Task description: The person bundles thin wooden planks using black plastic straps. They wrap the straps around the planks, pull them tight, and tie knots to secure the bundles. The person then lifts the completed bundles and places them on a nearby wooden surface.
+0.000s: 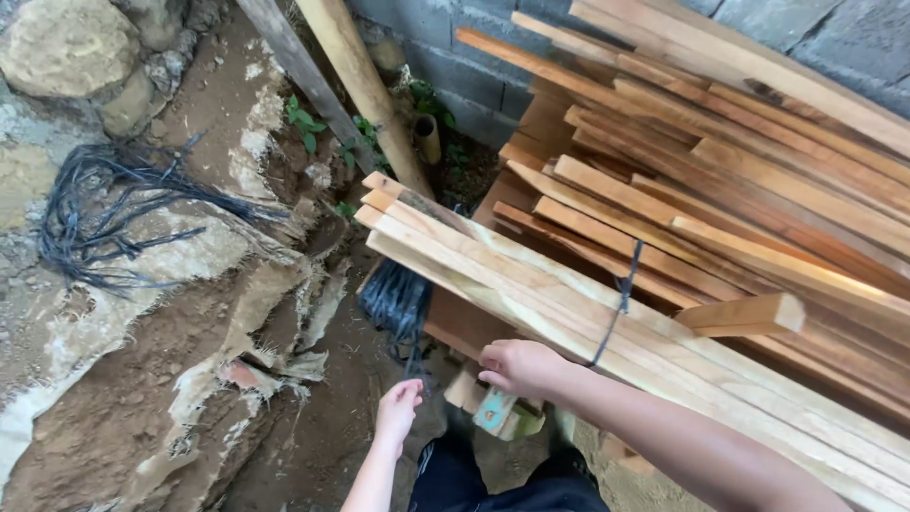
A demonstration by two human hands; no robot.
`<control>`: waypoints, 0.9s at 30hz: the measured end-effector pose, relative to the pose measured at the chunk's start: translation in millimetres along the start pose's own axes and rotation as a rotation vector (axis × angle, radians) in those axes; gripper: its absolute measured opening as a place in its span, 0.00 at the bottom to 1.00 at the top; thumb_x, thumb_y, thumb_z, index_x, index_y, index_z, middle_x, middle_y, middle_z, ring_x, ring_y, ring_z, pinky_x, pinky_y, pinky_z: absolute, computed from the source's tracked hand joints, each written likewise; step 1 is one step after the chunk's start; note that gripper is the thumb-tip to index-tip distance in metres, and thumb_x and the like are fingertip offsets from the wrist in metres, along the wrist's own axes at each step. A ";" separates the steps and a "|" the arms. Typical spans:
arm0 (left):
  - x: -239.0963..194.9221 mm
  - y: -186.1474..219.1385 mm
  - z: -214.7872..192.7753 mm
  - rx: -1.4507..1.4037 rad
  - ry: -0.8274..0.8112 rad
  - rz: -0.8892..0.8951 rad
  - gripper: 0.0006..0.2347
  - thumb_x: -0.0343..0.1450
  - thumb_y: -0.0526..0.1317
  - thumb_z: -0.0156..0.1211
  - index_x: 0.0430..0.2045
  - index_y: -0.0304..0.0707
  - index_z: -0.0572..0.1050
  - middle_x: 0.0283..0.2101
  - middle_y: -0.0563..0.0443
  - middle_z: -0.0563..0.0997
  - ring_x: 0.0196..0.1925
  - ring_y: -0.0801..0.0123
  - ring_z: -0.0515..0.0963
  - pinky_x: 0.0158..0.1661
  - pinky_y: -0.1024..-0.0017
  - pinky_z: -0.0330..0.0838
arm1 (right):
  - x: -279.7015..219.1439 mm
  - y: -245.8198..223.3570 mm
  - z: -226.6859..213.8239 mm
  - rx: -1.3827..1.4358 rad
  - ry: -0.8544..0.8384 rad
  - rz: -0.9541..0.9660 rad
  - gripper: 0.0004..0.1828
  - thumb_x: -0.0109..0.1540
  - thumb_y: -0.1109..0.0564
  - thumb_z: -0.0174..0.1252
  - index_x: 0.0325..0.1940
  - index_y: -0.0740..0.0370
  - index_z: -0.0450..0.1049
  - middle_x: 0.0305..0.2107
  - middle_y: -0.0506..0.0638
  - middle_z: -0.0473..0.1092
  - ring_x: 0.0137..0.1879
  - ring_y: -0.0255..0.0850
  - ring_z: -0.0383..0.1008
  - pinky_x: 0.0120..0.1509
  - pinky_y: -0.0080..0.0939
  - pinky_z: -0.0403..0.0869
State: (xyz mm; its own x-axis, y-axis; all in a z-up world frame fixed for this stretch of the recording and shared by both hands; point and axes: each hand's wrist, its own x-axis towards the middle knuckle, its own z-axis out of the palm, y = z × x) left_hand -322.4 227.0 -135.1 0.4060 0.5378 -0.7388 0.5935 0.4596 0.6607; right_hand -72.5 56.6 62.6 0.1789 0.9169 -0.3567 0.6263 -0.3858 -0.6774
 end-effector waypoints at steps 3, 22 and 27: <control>16.2 15.3 -29.0 0.151 0.055 0.136 0.11 0.74 0.42 0.59 0.43 0.39 0.83 0.42 0.51 0.87 0.41 0.71 0.83 0.44 0.75 0.75 | 50.3 -8.1 29.9 0.112 -0.041 0.169 0.18 0.63 0.45 0.60 0.50 0.59 0.76 0.38 0.53 0.78 0.46 0.49 0.78 0.50 0.48 0.76; 54.2 185.4 -6.2 0.695 -0.015 0.500 0.15 0.68 0.42 0.66 0.47 0.44 0.76 0.47 0.49 0.80 0.43 0.57 0.83 0.44 0.62 0.77 | 251.8 67.0 166.3 0.903 0.898 0.684 0.20 0.61 0.50 0.66 0.50 0.67 0.78 0.38 0.54 0.80 0.40 0.39 0.79 0.48 0.38 0.74; 63.2 185.4 2.0 0.902 0.061 0.422 0.22 0.63 0.46 0.73 0.48 0.45 0.71 0.47 0.50 0.78 0.50 0.56 0.80 0.48 0.57 0.74 | 258.0 60.4 161.6 0.925 0.933 0.743 0.15 0.59 0.51 0.65 0.41 0.66 0.82 0.34 0.55 0.80 0.39 0.41 0.79 0.47 0.39 0.74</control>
State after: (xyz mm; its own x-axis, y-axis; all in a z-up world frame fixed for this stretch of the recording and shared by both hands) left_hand -185.3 344.8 -59.6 0.6839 0.5808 -0.4416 0.7249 -0.4726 0.5012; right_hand -111.1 253.3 -174.3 0.8578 0.0873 -0.5065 -0.4417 -0.3785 -0.8134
